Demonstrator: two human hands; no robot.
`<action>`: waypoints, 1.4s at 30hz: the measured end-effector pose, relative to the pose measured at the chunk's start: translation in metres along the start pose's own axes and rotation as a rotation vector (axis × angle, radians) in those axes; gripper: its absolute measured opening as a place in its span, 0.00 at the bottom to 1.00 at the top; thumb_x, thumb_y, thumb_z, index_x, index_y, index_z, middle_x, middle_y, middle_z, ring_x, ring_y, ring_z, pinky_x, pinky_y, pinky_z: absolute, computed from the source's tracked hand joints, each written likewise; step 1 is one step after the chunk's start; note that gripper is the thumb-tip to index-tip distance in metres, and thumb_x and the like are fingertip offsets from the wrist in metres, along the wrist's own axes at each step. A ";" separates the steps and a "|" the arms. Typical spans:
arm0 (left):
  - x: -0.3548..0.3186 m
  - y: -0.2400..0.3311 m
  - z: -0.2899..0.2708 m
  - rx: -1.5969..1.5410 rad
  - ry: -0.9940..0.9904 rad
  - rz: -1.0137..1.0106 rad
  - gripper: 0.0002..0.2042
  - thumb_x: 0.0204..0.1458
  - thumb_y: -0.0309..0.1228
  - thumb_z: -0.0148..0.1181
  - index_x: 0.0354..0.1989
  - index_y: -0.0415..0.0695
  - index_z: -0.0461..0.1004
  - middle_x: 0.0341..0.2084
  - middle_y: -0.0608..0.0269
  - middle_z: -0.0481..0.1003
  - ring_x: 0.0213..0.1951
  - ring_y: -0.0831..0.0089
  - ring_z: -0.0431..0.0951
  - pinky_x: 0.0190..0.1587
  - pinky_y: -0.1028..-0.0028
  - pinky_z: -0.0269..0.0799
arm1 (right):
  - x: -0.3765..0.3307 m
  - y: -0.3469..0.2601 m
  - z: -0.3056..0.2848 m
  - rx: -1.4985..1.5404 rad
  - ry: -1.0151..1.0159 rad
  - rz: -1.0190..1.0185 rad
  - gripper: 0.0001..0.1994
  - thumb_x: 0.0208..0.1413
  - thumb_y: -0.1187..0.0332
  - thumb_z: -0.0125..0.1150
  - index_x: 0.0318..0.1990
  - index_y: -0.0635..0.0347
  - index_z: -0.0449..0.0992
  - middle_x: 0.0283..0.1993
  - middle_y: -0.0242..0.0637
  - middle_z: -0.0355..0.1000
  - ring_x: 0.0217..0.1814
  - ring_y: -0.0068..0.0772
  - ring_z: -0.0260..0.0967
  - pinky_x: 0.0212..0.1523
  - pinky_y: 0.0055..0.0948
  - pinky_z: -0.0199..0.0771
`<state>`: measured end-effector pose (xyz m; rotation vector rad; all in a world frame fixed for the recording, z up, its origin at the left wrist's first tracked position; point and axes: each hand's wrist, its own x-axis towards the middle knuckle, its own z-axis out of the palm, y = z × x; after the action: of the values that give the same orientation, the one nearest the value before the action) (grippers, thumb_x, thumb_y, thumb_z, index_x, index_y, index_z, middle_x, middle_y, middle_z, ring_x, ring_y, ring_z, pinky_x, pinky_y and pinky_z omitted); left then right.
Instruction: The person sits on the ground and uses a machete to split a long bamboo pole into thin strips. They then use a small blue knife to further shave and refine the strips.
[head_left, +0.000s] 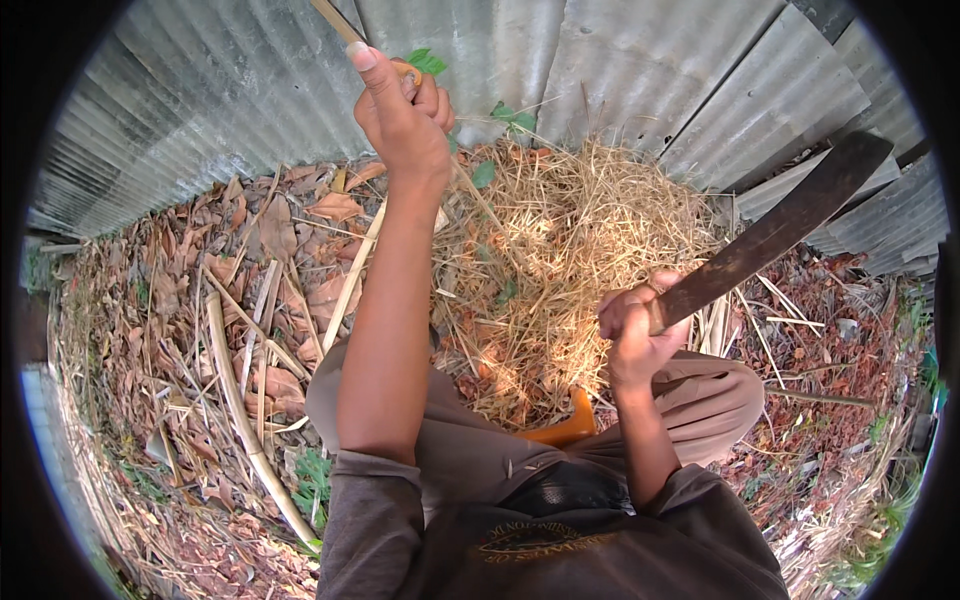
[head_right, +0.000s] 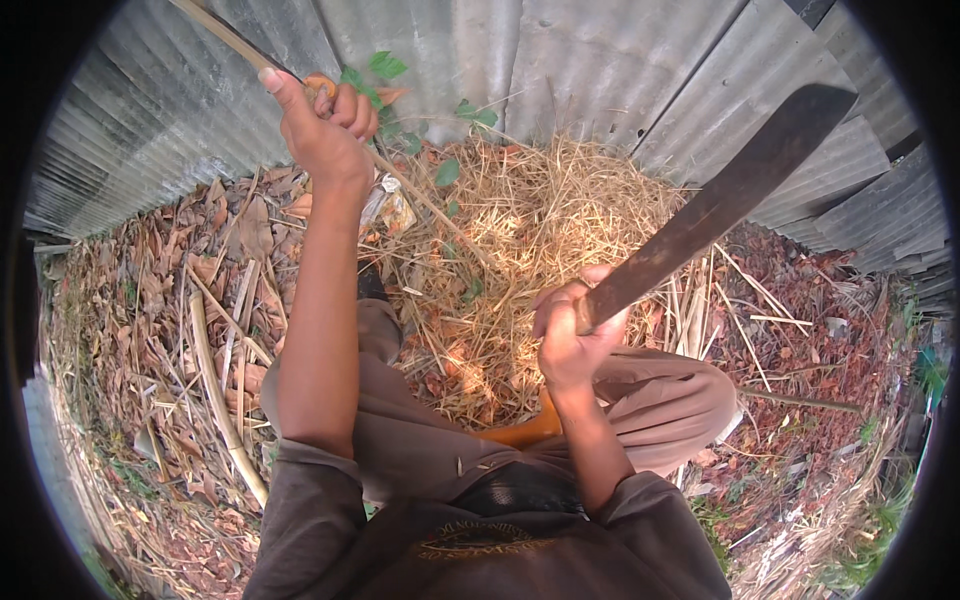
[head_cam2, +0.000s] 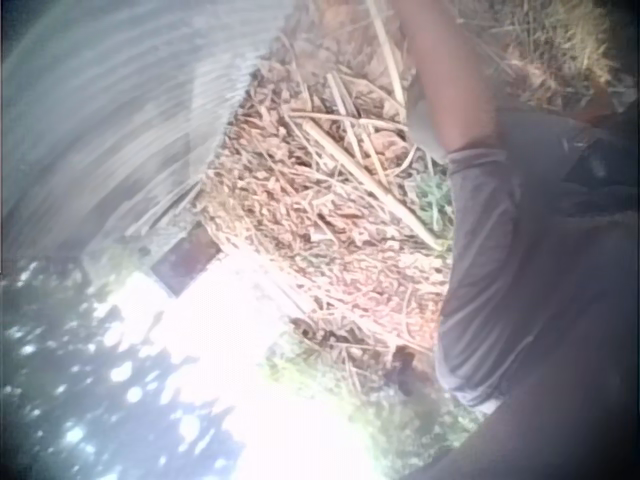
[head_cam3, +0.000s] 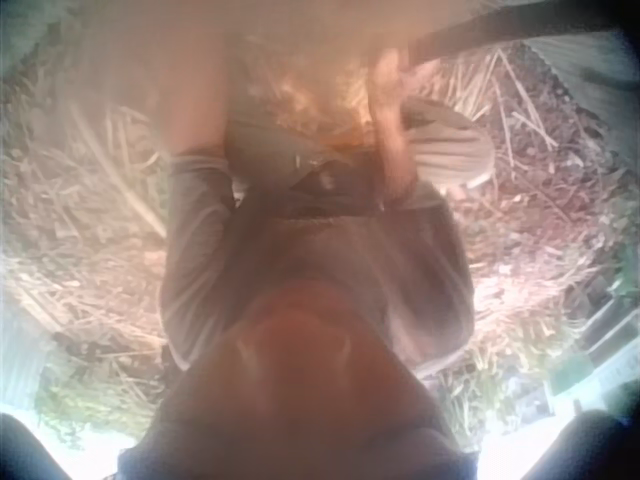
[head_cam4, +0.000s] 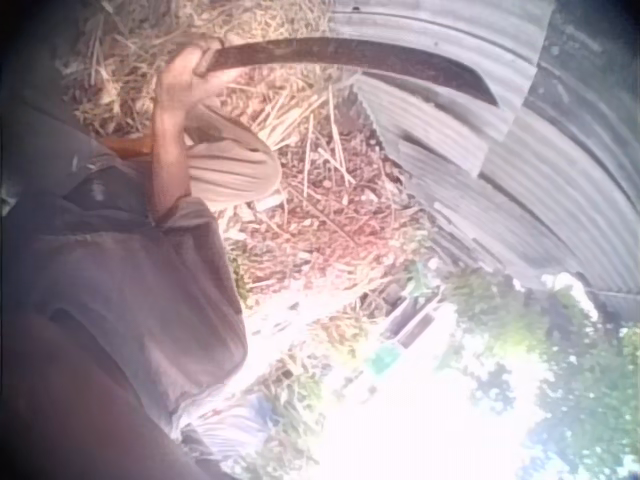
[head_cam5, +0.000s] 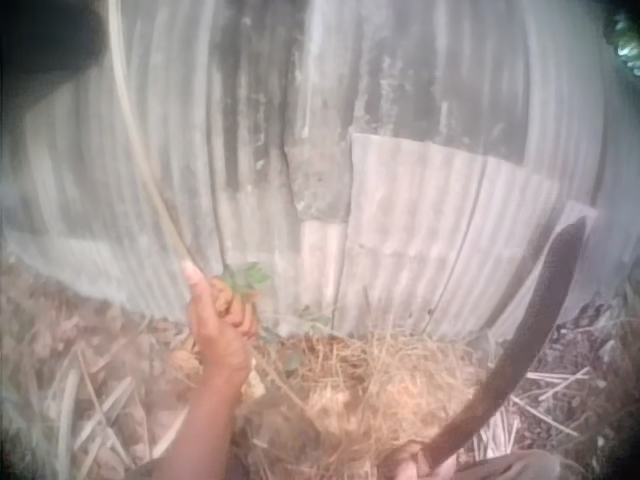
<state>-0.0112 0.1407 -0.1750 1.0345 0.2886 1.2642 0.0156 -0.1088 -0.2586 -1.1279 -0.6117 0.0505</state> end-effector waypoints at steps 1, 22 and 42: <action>0.000 0.000 0.005 0.000 -0.001 -0.004 0.30 0.54 0.65 0.40 0.17 0.50 0.50 0.09 0.73 0.46 0.12 0.80 0.45 0.17 0.76 0.40 | -0.035 0.044 0.007 0.081 0.116 0.117 0.16 0.49 0.85 0.44 0.46 0.62 0.59 0.18 0.31 0.61 0.12 0.20 0.55 0.19 0.26 0.63; 0.003 0.182 -0.087 -0.643 -0.470 0.147 0.29 0.55 0.64 0.36 0.18 0.50 0.54 0.08 0.74 0.47 0.11 0.82 0.43 0.16 0.79 0.43 | -0.114 0.020 -0.146 -1.041 -0.508 0.899 0.21 0.44 0.65 0.62 0.45 0.57 0.61 0.30 0.58 0.72 0.36 0.58 0.73 0.39 0.46 0.71; -0.058 0.208 -0.143 -0.995 -0.374 0.297 0.30 0.55 0.64 0.35 0.16 0.50 0.53 0.09 0.74 0.47 0.10 0.82 0.45 0.14 0.78 0.39 | -0.188 -0.100 -0.364 -1.534 0.365 0.774 0.22 0.45 0.69 0.56 0.49 0.64 0.61 0.32 0.59 0.73 0.38 0.63 0.71 0.41 0.51 0.69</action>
<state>-0.2627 0.1465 -0.1138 0.4186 -0.7502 1.2145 0.0073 -0.5190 -0.3579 -2.7309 0.3036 0.0303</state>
